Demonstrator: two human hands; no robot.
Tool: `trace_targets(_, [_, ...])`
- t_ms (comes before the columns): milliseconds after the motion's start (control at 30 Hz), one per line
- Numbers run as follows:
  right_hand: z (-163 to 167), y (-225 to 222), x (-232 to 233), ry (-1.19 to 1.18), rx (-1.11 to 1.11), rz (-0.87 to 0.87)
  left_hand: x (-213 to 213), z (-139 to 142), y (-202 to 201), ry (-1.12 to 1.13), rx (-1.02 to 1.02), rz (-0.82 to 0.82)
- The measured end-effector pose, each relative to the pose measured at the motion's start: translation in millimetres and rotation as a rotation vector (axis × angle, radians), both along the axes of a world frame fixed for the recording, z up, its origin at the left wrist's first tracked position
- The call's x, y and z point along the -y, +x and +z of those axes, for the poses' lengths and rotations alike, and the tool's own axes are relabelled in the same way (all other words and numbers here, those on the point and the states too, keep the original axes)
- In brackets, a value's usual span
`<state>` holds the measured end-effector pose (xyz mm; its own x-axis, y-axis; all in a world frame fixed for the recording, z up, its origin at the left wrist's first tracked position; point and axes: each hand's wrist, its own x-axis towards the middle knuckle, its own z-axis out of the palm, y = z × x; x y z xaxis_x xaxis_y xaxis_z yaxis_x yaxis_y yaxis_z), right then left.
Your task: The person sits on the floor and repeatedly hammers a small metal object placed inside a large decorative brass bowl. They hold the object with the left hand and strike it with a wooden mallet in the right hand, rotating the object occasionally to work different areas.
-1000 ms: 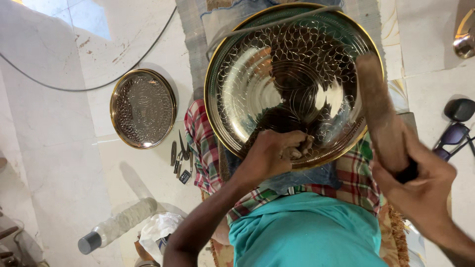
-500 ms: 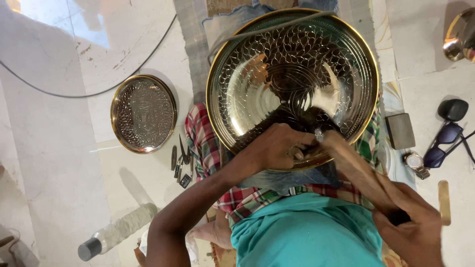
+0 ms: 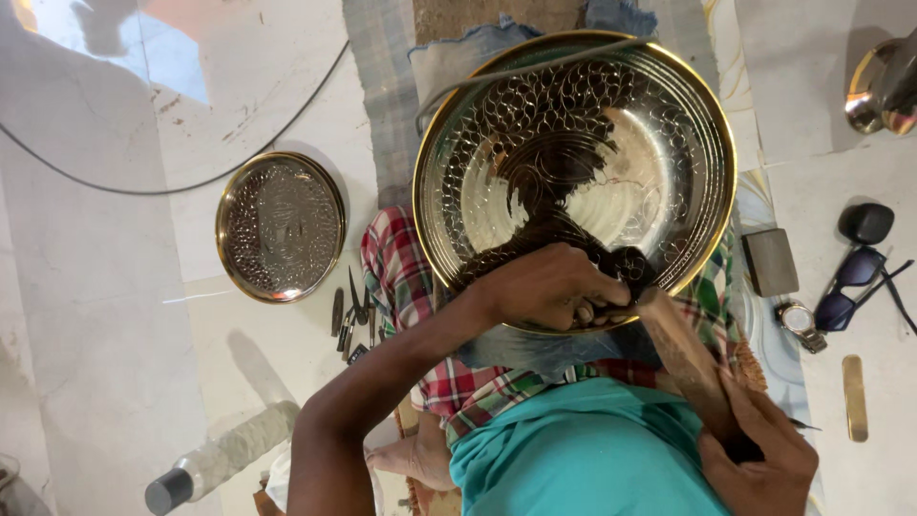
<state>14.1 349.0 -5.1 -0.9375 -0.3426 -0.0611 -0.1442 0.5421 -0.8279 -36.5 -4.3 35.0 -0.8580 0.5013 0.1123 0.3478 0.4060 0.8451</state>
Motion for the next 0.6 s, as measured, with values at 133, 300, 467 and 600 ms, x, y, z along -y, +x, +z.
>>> trace_targets(133, [-4,5,1,-0.097,0.128,-0.128,0,-2,0,0.079,0.114,-0.009])
trace_targets(300, [-7,2,3,-0.144,0.087,-0.075,-5,-6,6,0.092,0.056,0.172])
trace_targets(467, [-5,4,6,-0.196,0.272,-0.130,-6,-12,0,0.018,0.066,0.134])
trace_targets(600, [0,5,9,-0.211,0.249,-0.102,-3,-12,-5,0.017,0.053,0.082])
